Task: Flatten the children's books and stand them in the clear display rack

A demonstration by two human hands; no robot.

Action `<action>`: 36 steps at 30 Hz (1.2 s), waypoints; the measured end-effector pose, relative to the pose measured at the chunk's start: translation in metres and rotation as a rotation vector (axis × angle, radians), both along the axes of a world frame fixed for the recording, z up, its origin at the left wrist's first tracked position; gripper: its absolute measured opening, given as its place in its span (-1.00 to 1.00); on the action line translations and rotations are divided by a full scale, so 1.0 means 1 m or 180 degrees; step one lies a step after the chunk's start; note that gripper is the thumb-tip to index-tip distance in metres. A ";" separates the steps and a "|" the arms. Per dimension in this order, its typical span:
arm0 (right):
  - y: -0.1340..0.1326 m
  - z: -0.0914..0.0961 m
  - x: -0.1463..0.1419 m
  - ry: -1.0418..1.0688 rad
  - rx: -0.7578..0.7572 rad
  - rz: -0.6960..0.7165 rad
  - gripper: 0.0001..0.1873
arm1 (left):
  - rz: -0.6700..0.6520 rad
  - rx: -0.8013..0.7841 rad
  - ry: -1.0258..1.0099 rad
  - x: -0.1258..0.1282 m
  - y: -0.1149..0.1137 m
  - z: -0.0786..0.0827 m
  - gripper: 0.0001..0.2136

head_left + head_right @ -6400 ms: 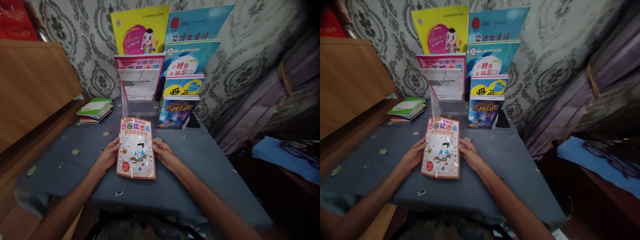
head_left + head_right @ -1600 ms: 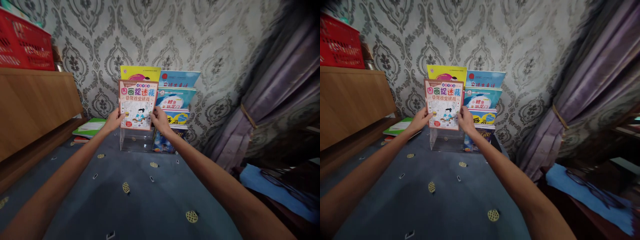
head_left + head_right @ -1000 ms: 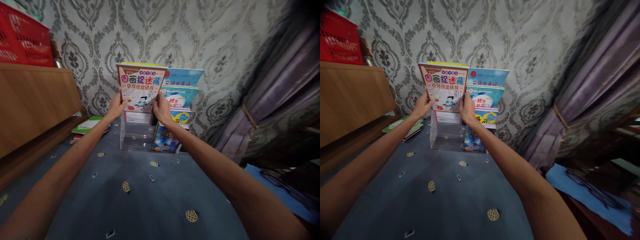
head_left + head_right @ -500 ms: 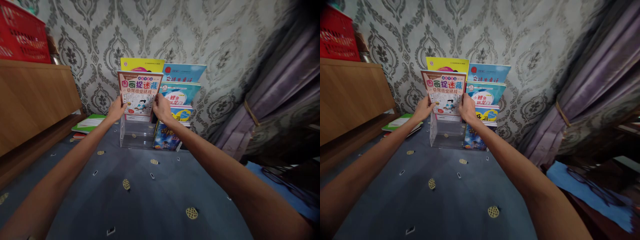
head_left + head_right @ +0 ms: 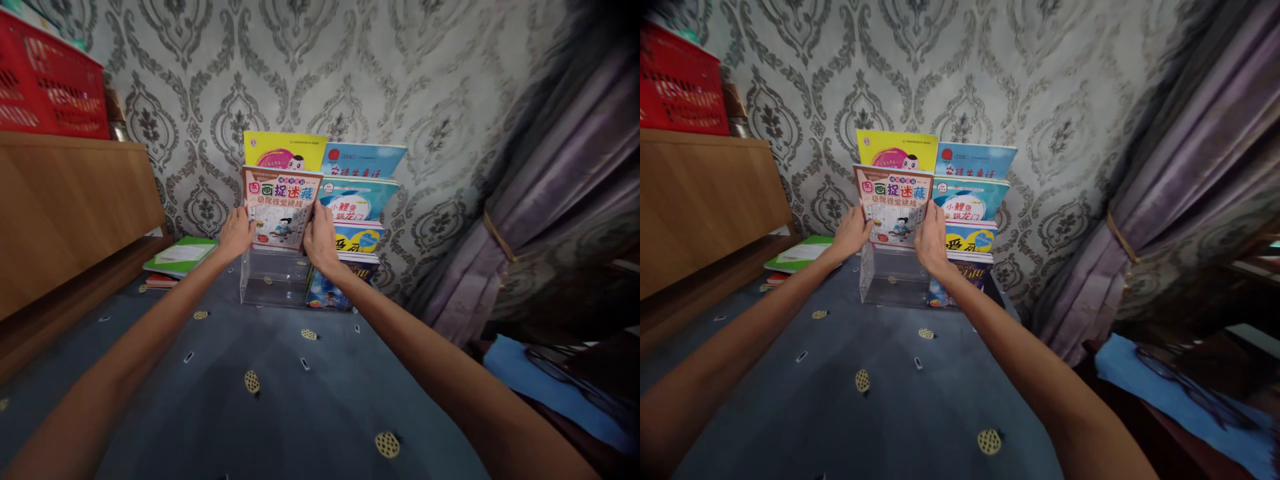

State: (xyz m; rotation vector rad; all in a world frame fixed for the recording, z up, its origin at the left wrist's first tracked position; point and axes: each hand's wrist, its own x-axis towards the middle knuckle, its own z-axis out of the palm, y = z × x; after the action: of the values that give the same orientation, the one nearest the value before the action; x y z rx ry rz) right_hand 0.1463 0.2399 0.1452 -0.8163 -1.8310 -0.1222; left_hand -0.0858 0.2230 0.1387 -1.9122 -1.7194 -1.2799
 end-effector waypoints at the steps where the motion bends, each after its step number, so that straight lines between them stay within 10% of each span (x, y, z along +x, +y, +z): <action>1: 0.000 -0.002 0.000 0.0004 0.0016 -0.0014 -0.27 | -0.0023 0.0058 -0.0034 0.001 0.000 0.000 -0.61; 6: 0.002 -0.006 0.000 -0.0006 0.0084 -0.0108 -0.29 | -0.0053 0.0727 -0.0019 0.012 -0.007 0.019 -0.24; 14: -0.001 -0.006 -0.004 0.0075 0.0060 0.0030 -0.28 | -0.0318 0.0861 0.0489 0.025 -0.009 0.064 -0.30; 36: 0.008 -0.003 -0.003 0.0583 -0.0299 0.0347 -0.34 | -0.0820 0.1166 -0.0386 0.025 0.000 0.041 -0.25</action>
State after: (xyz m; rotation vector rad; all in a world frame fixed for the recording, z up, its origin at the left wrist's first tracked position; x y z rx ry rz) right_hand 0.1431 0.2479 0.1425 -0.7650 -1.7132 0.1061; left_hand -0.0611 0.2230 0.1801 -1.9071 -1.2041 -1.6991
